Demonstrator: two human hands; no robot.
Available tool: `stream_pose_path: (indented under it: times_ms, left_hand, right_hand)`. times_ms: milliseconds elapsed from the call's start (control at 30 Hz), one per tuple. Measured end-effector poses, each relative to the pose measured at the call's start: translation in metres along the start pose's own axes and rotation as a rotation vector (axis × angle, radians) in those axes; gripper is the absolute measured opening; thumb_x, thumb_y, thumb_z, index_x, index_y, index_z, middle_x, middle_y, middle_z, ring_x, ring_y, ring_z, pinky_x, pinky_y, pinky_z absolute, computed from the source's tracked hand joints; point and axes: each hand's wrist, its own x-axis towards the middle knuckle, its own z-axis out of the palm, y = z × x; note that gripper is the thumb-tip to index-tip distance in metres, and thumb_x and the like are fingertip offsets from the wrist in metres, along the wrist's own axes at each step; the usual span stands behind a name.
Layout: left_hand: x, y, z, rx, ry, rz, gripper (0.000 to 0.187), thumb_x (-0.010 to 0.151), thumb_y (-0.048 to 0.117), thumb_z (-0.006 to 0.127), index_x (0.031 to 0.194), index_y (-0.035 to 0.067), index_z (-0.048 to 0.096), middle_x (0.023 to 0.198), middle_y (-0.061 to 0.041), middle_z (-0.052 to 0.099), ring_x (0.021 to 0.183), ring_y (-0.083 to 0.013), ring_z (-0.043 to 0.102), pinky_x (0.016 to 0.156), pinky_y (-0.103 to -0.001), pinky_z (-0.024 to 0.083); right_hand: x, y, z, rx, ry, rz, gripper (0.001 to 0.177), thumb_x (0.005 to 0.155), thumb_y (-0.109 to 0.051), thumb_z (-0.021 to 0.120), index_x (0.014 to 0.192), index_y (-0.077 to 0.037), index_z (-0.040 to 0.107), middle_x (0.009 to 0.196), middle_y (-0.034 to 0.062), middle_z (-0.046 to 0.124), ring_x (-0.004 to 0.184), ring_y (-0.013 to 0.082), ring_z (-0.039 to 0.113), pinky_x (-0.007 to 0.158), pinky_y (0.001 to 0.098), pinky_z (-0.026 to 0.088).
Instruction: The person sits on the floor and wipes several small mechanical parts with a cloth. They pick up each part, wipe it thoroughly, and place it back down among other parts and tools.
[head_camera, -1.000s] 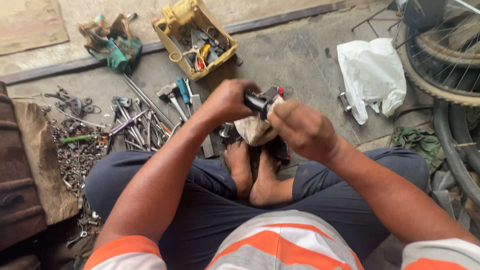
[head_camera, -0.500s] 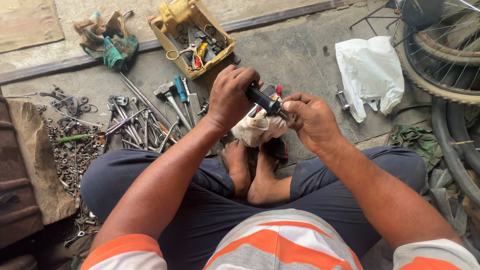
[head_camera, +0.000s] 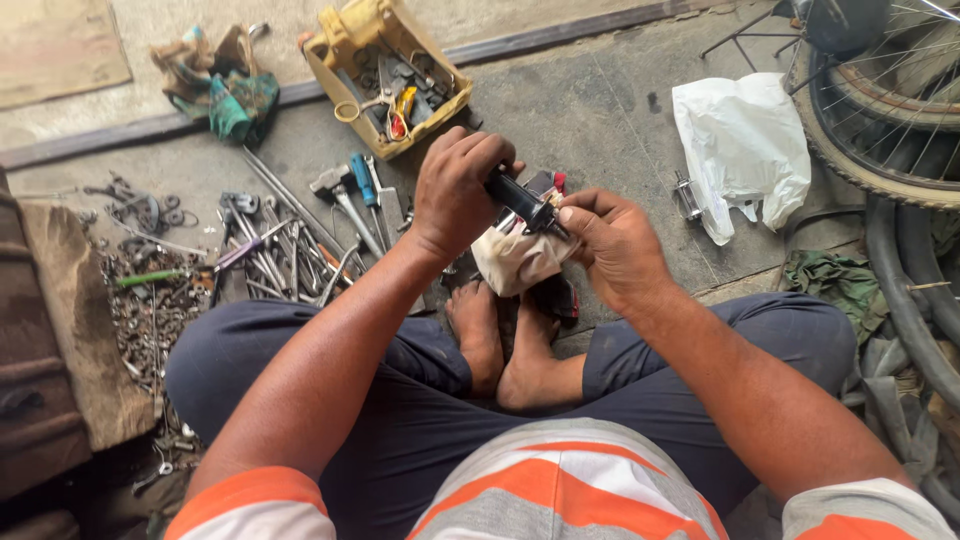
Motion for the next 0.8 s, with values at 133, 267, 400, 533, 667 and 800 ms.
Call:
stream_pose_path:
  times_ms: [133,267,400,533,667,800]
  left_hand:
    - [0.003,0.003,-0.005,0.093,0.005,-0.013,0.023,0.089,0.021,0.083,0.093,0.011,0.063,0.085,-0.006,0.065,0.086,-0.0298,0.060,0.079,-0.043,0.047]
    - [0.004,-0.002,-0.011,-0.043,-0.104,-0.013,0.040,0.069,0.013,0.078,0.107,0.008,0.069,0.094,-0.010,0.070,0.095,-0.0343,0.066,0.082,-0.043,0.051]
    - [-0.001,-0.011,-0.003,-0.161,-0.554,-0.301,0.036,0.068,0.020,0.085,0.099,0.010,0.071,0.081,-0.015,0.068,0.082,-0.0378,0.069,0.075,-0.046,0.054]
    - [-0.006,-0.013,0.006,-0.059,-0.503,-0.235,0.023,0.071,0.016,0.083,0.089,0.009,0.070,0.078,-0.015,0.068,0.080,-0.0392,0.067,0.073,-0.050,0.051]
    - [-0.009,-0.004,0.013,-0.012,-0.118,-0.060,0.016,0.081,0.011,0.078,0.090,0.009,0.064,0.084,-0.007,0.068,0.083,-0.0319,0.063,0.078,-0.045,0.050]
    - [0.000,0.003,0.003,0.006,0.026,0.071,0.024,0.087,0.023,0.083,0.089,0.011,0.063,0.082,-0.005,0.064,0.081,-0.0287,0.058,0.075,-0.042,0.046]
  right_hand:
    - [0.001,-0.001,-0.002,-0.285,-0.034,-0.179,0.019,0.093,-0.007,0.073,0.111,-0.001,0.069,0.098,0.0079,0.070,0.084,0.0125,0.067,0.073,0.0273,0.058]
    - [-0.005,-0.015,0.005,-0.912,-0.101,-0.697,0.020,0.092,-0.004,0.074,0.110,-0.002,0.069,0.104,0.0106,0.068,0.086,0.0153,0.067,0.075,0.0283,0.057]
    - [-0.019,-0.022,0.009,-1.597,-0.300,-1.385,0.021,0.085,-0.004,0.071,0.106,-0.003,0.071,0.106,0.0129,0.069,0.091,0.0271,0.070,0.078,0.0366,0.058]
    - [-0.022,-0.024,0.011,-1.701,-0.333,-1.460,0.016,0.090,-0.006,0.071,0.105,0.001,0.070,0.103,0.0124,0.068,0.093,0.0278,0.072,0.080,0.0383,0.060]
    - [-0.022,-0.012,0.004,-1.322,-0.101,-1.168,0.015,0.090,-0.004,0.072,0.104,-0.001,0.069,0.106,0.0145,0.070,0.094,0.0285,0.072,0.080,0.0375,0.059]
    - [-0.010,0.005,-0.005,-0.525,-0.003,-0.404,0.013,0.094,0.000,0.071,0.107,0.000,0.071,0.106,0.0110,0.072,0.095,0.0215,0.068,0.086,0.0350,0.057]
